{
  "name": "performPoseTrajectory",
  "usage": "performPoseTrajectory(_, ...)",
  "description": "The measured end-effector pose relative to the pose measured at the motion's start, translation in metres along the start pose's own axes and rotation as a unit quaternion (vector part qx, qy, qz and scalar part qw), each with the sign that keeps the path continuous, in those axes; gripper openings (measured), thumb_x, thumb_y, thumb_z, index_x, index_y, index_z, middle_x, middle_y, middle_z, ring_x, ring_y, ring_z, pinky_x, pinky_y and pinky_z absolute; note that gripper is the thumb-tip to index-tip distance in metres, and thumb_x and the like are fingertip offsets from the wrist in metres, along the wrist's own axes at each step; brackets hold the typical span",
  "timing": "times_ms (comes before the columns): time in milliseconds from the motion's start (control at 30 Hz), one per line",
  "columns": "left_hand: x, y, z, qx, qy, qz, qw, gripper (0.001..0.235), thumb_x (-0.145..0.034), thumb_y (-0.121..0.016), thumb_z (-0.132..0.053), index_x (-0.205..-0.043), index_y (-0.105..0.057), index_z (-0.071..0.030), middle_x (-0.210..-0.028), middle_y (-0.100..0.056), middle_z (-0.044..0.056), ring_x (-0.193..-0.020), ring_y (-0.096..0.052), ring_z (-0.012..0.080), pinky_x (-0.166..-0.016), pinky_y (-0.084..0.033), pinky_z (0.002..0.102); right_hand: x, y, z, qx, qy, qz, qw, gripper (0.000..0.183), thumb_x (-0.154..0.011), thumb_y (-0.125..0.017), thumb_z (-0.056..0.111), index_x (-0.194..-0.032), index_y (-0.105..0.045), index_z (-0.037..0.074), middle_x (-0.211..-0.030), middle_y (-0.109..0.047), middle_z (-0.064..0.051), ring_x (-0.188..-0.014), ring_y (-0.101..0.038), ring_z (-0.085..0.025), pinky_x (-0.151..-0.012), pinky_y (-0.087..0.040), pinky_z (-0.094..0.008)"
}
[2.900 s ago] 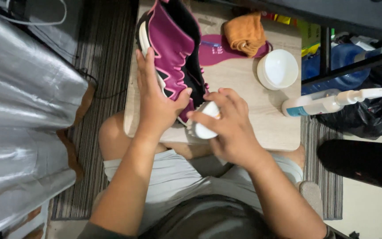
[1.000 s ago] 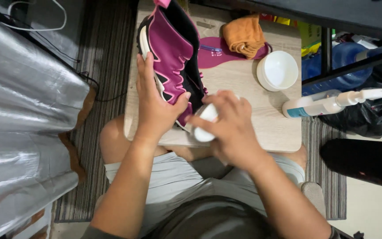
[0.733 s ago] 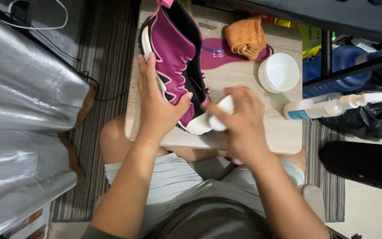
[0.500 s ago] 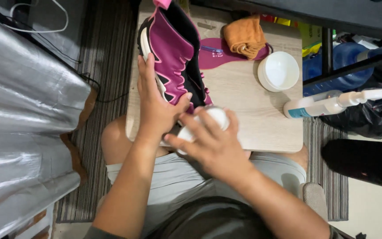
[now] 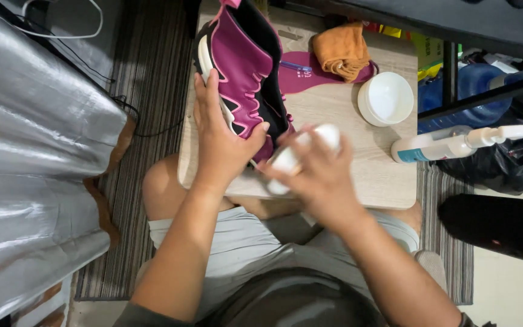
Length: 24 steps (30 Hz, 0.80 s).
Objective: The person cleans a purple and black high-top sneaker placed on a small table. They scrub the shoe with a brush and cleaning solution, then wipe it with an orange cloth.
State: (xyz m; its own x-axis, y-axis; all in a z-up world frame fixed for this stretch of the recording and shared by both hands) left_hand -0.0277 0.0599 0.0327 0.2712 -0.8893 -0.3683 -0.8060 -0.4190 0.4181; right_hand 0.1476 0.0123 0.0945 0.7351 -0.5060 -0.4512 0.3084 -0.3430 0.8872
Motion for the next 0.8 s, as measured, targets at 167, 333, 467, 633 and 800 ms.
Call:
performPoseTrajectory(167, 0.001, -0.001, 0.000, 0.036, 0.015, -0.007, 0.999, 0.116, -0.078, -0.092, -0.020, -0.165, -0.016, -0.014, -0.168, -0.011, 0.035, -0.155, -0.017, 0.0565, -0.124, -0.019, 0.067, 0.023, 0.007, -0.064, -0.041, -0.129, -0.054, 0.989, 0.065, -0.074, -0.066, -0.003, -0.133, -0.067, 0.024, -0.136, -0.057, -0.016, -0.129, -0.050, -0.044, -0.096, -0.040, -0.054)
performPoseTrajectory(333, 0.001, -0.003, 0.001, 0.049, 0.009, -0.029, 0.998, 0.120, -0.072, -0.094, -0.018, -0.166, -0.019, -0.010, -0.164, -0.014, 0.039, -0.147, -0.022, 0.0664, -0.116, -0.021, 0.075, 0.061, 0.020, -0.085, -0.241, -0.321, -0.046, 0.915, 0.090, -0.057, -0.067, 0.000, -0.146, -0.062, 0.012, -0.126, -0.061, -0.018, -0.120, -0.057, -0.040, -0.104, -0.043, -0.046)
performPoseTrajectory(467, 0.005, 0.005, -0.016, 0.006, -0.082, -0.076, 0.994, 0.106, -0.085, -0.085, -0.027, -0.165, -0.019, -0.005, -0.166, -0.010, 0.036, -0.151, -0.014, 0.0632, -0.121, -0.016, 0.073, 0.093, 0.002, -0.089, -0.371, -0.532, 0.064, 0.759, 0.081, -0.080, -0.074, 0.019, -0.155, -0.047, 0.009, -0.127, -0.061, -0.033, -0.115, -0.061, -0.044, -0.090, -0.052, -0.055)
performPoseTrajectory(633, -0.002, 0.002, -0.072, -0.133, -0.328, -0.119, 0.928, 0.059, -0.095, -0.061, -0.042, -0.149, -0.057, -0.022, -0.161, -0.037, 0.025, -0.149, -0.019, 0.0609, -0.122, -0.004, 0.073, 0.096, -0.009, -0.071, -0.428, -0.555, 0.096, 0.707, 0.076, -0.090, -0.064, 0.031, -0.158, -0.039, 0.009, -0.134, -0.057, -0.035, -0.119, -0.061, -0.047, -0.091, -0.053, -0.059)
performPoseTrajectory(800, -0.019, -0.026, -0.090, -0.160, -0.441, 0.019, 0.883, 0.027, -0.088, -0.054, -0.023, -0.104, -0.075, -0.015, -0.131, -0.071, 0.012, -0.143, -0.049, 0.0401, -0.115, -0.007, 0.078, 0.078, -0.015, -0.055, -0.497, -0.489, 0.120, 0.706, 0.072, -0.099, -0.048, 0.032, -0.164, -0.023, 0.014, -0.142, -0.054, -0.028, -0.123, -0.059, -0.040, -0.101, -0.051, -0.055)
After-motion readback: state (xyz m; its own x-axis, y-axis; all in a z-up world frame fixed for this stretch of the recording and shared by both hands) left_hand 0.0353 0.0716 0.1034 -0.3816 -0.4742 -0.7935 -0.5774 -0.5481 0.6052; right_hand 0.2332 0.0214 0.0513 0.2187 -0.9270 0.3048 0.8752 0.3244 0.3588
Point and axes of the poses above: each hand's wrist, its own x-axis away from the middle knuckle, its own y-axis out of the back of the hand, z = x × y, the point moved 7 cm from there along -x, towards the middle knuckle
